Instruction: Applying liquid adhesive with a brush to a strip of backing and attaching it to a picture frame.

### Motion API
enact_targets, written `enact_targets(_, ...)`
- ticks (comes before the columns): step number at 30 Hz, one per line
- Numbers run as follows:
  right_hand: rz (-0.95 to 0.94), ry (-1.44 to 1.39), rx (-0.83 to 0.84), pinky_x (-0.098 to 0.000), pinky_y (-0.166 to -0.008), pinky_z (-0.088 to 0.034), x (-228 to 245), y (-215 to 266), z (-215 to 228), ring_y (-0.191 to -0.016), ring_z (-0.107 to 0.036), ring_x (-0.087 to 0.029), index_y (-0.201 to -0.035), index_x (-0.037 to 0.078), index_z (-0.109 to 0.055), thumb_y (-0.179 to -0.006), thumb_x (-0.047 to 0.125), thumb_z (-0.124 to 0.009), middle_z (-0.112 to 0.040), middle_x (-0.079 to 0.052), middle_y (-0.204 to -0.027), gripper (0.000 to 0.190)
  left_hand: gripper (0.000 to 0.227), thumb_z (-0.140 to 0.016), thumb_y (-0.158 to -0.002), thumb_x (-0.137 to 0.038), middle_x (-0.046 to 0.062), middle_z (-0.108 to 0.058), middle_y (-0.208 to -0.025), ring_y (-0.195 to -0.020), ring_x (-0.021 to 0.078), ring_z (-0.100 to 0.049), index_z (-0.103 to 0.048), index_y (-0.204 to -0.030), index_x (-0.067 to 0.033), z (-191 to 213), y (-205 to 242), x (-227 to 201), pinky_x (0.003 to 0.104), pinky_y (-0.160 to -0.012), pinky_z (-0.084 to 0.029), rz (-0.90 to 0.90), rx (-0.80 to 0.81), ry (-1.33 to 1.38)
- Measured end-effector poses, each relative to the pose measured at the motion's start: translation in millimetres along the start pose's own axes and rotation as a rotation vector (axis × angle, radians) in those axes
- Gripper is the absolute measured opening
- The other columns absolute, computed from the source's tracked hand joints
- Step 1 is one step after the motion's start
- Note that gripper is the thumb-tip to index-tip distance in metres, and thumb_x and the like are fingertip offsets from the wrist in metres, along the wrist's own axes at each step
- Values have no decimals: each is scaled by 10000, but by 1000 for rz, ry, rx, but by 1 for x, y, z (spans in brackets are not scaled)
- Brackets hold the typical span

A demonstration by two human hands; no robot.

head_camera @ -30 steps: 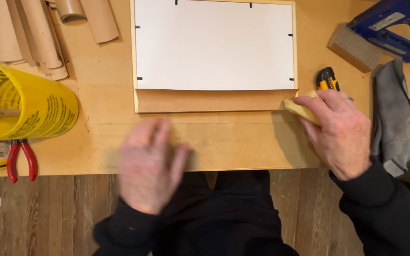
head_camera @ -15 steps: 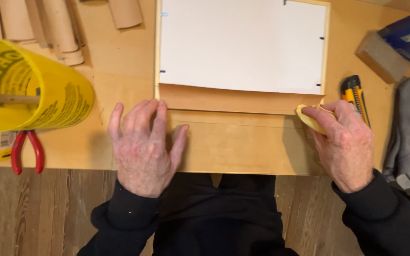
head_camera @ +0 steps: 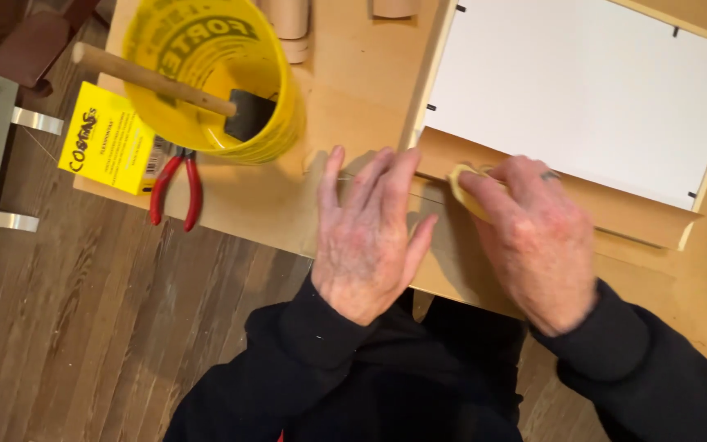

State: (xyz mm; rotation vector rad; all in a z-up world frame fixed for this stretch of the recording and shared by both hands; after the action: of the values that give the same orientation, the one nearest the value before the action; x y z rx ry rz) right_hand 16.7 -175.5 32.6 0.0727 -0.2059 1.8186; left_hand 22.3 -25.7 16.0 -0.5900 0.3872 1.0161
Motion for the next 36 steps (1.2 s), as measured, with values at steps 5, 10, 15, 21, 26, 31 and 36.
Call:
enact_targets(5,103,11,-41,-326,-600,-538,36,-28,2,-912,-647,-217,-1182,92,-712,-878,78,-733,-620,-62,-997,305,866,-803,-878,-166,124,-542,-1470,-1387,287,-522,-276,-1542,13,3,0,-5,671,-1262,-228,-18,-10,38)
enact_targets(10,161,72,-1,-305,-593,-539,31,-22,1,-899,-627,-202,-1204,98,-706,-893,79,-718,-610,-48,-999,312,916,-804,-866,-161,140,-542,-1497,-1396,295,-513,-237,-1561,22,5,-2,-7,687,-1258,-218,-29,-26,-6)
enact_targets(15,250,160,-32,-303,-664,-558,35,-22,-1,-958,-633,-208,-1176,48,-682,-894,100,-702,-585,-52,-991,287,934,-800,-863,-153,138,-563,-1464,-1398,287,-513,-226,-1578,21,4,-2,-10,691,-1264,-226,-26,-39,-5)
enact_targets(21,317,118,-10,-331,-637,-540,37,-24,0,-877,-612,-213,-1190,58,-691,-861,91,-689,-577,-45,-954,331,913,-753,-880,-117,145,-604,-1413,-1405,274,-507,-210,-1599,30,5,0,-10,682,-1272,-241,-13,-48,-47)
enact_targets(26,305,50,14,-333,-646,-541,27,-18,10,-913,-620,-219,-1223,72,-684,-835,96,-665,-571,-43,-970,388,880,-725,-898,-116,156,-614,-1359,-1396,277,-507,-208,-1591,49,5,-3,-13,682,-1256,-244,-26,-34,-79)
enact_targets(31,271,142,27,-312,-618,-544,35,-22,-1,-865,-614,-192,-1237,92,-695,-867,106,-679,-585,-39,-959,370,900,-720,-888,-117,162,-619,-1356,-1407,269,-494,-191,-1595,62,4,-1,-14,678,-1270,-236,-19,-17,-108)
enact_targets(36,273,42,48,-293,-593,-557,14,-17,-3,-915,-653,-199,-1195,90,-713,-892,128,-708,-663,-46,-1044,306,883,-712,-910,-128,156,-617,-1377,-1408,265,-486,-188,-1594,63,5,-3,-13,673,-1267,-225,-17,-23,-114)
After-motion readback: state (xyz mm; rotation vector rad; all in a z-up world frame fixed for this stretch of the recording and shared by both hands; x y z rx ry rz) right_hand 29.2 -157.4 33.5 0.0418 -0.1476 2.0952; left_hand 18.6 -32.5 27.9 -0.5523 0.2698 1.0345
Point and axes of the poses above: each hand's wrist, its own y-axis away from the middle knuckle, its own z-axis out of the back of the hand, x = y × z, the point moved 7 cm from there along -y, towards the middle knuckle
